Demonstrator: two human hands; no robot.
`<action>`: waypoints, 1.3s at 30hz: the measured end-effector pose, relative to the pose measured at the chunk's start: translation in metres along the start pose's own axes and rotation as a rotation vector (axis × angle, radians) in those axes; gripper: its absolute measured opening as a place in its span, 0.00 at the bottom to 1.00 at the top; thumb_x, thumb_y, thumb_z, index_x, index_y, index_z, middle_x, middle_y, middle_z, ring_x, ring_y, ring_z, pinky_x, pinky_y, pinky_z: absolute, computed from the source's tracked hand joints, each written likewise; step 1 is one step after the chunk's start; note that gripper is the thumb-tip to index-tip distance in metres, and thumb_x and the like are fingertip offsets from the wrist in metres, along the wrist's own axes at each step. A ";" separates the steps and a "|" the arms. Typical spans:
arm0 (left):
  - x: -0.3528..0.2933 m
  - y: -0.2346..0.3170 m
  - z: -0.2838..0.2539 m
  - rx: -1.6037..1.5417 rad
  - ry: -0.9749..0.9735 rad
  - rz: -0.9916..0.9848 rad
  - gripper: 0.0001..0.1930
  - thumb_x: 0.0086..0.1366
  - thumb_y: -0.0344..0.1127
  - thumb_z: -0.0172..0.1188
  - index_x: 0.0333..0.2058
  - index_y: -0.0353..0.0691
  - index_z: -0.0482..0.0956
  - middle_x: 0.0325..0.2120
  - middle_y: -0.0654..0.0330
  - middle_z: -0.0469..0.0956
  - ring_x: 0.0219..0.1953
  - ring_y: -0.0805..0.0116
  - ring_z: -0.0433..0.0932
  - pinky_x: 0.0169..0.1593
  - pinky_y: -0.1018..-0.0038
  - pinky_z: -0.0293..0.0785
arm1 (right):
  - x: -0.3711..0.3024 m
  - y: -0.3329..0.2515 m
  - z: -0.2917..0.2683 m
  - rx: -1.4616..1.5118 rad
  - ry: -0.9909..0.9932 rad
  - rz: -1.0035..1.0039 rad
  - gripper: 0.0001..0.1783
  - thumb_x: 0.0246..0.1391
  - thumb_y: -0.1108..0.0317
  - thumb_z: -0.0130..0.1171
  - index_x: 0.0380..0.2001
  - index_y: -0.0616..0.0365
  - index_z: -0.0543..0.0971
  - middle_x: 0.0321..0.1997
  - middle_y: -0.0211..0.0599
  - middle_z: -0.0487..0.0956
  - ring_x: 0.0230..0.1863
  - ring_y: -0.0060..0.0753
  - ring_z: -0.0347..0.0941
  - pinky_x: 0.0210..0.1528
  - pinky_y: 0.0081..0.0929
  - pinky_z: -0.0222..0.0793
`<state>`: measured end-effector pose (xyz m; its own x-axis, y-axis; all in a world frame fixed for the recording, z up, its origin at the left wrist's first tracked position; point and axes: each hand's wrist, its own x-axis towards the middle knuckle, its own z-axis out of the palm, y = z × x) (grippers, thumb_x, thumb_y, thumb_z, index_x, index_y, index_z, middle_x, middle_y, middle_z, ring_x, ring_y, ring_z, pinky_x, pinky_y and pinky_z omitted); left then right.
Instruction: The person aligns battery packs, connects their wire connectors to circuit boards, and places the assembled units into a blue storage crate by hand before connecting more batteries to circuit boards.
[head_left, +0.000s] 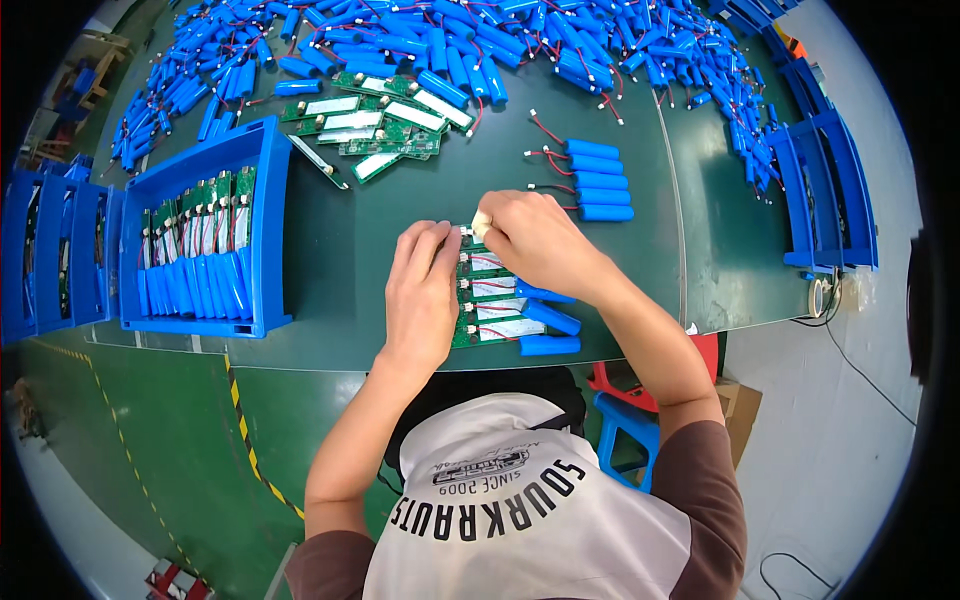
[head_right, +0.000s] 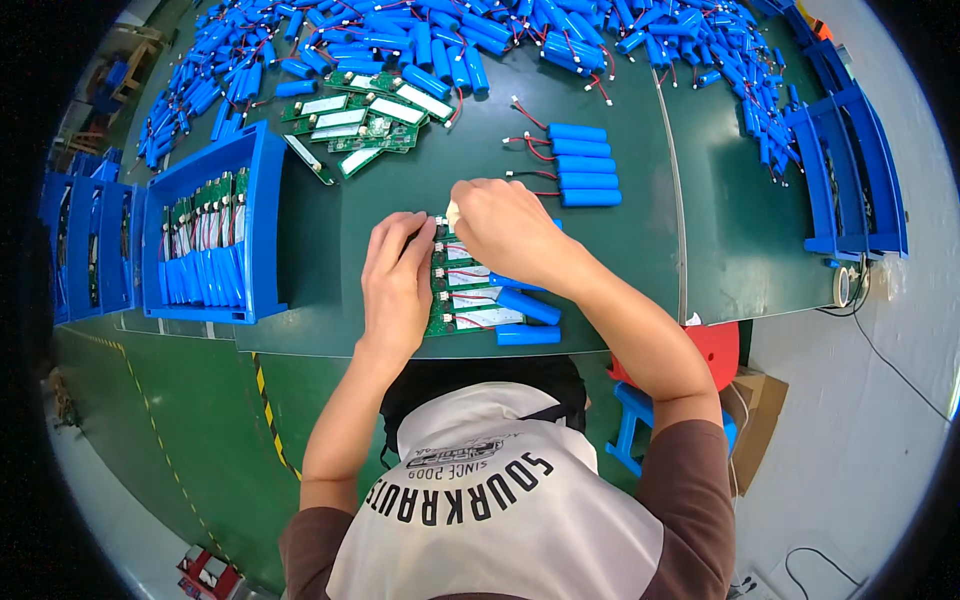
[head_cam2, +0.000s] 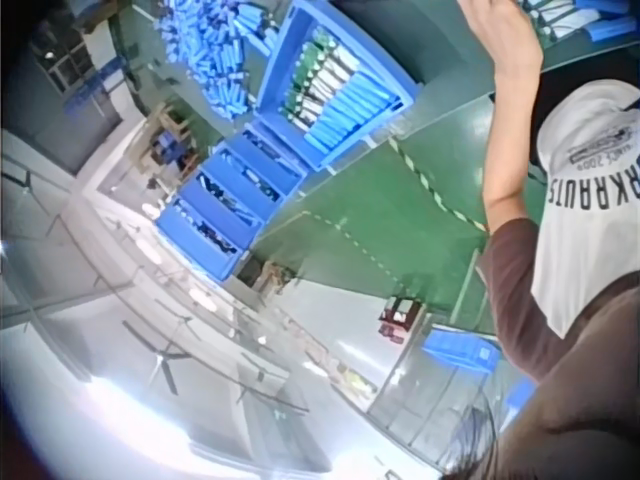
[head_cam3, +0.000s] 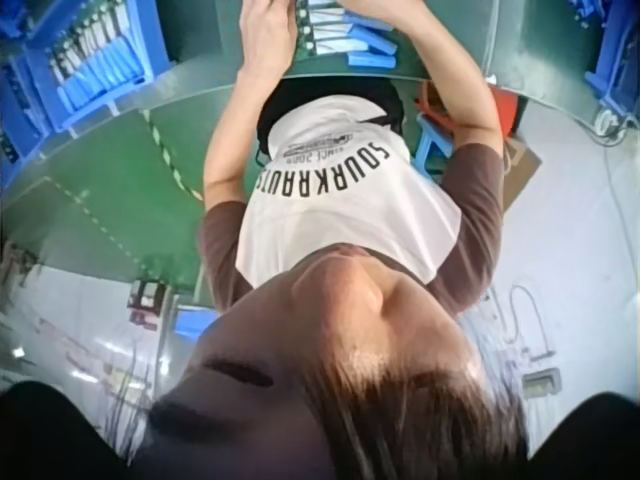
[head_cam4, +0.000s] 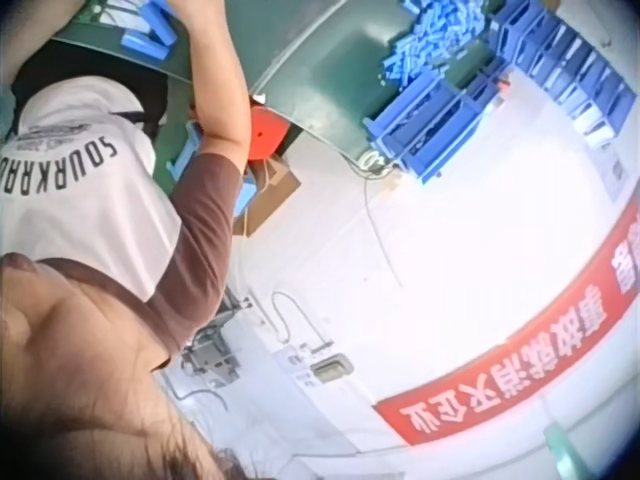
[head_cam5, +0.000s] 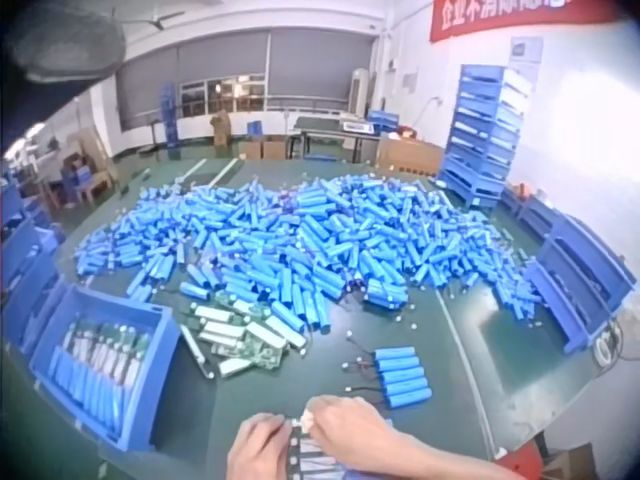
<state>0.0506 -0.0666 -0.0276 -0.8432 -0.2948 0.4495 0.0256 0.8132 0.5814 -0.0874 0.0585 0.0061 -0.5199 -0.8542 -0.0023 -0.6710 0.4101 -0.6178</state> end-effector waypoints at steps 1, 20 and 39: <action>0.000 0.000 -0.001 -0.002 -0.010 0.009 0.14 0.57 0.16 0.63 0.43 0.28 0.82 0.43 0.52 0.79 0.49 0.51 0.78 0.49 0.61 0.78 | 0.000 -0.001 0.000 -0.002 -0.003 0.003 0.03 0.55 0.76 0.55 0.30 0.66 0.75 0.32 0.54 0.78 0.36 0.63 0.75 0.38 0.53 0.69; 0.004 -0.005 -0.003 -0.092 -0.068 0.033 0.18 0.52 0.14 0.61 0.44 0.25 0.81 0.45 0.52 0.76 0.52 0.53 0.75 0.51 0.61 0.77 | -0.007 -0.018 0.021 -0.083 0.147 0.096 0.05 0.55 0.76 0.55 0.35 0.64 0.74 0.33 0.52 0.78 0.36 0.62 0.75 0.37 0.53 0.70; 0.056 -0.085 -0.054 0.498 0.144 0.172 0.12 0.54 0.17 0.64 0.39 0.33 0.85 0.46 0.53 0.78 0.55 0.51 0.76 0.59 0.60 0.72 | -0.028 0.045 -0.035 -0.561 0.229 -0.156 0.06 0.51 0.77 0.61 0.34 0.61 0.77 0.37 0.41 0.73 0.42 0.48 0.68 0.48 0.42 0.69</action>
<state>0.0298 -0.1796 -0.0153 -0.7663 -0.1739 0.6185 -0.1305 0.9847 0.1152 -0.1216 0.1119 0.0061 -0.4518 -0.8528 0.2620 -0.8913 0.4445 -0.0899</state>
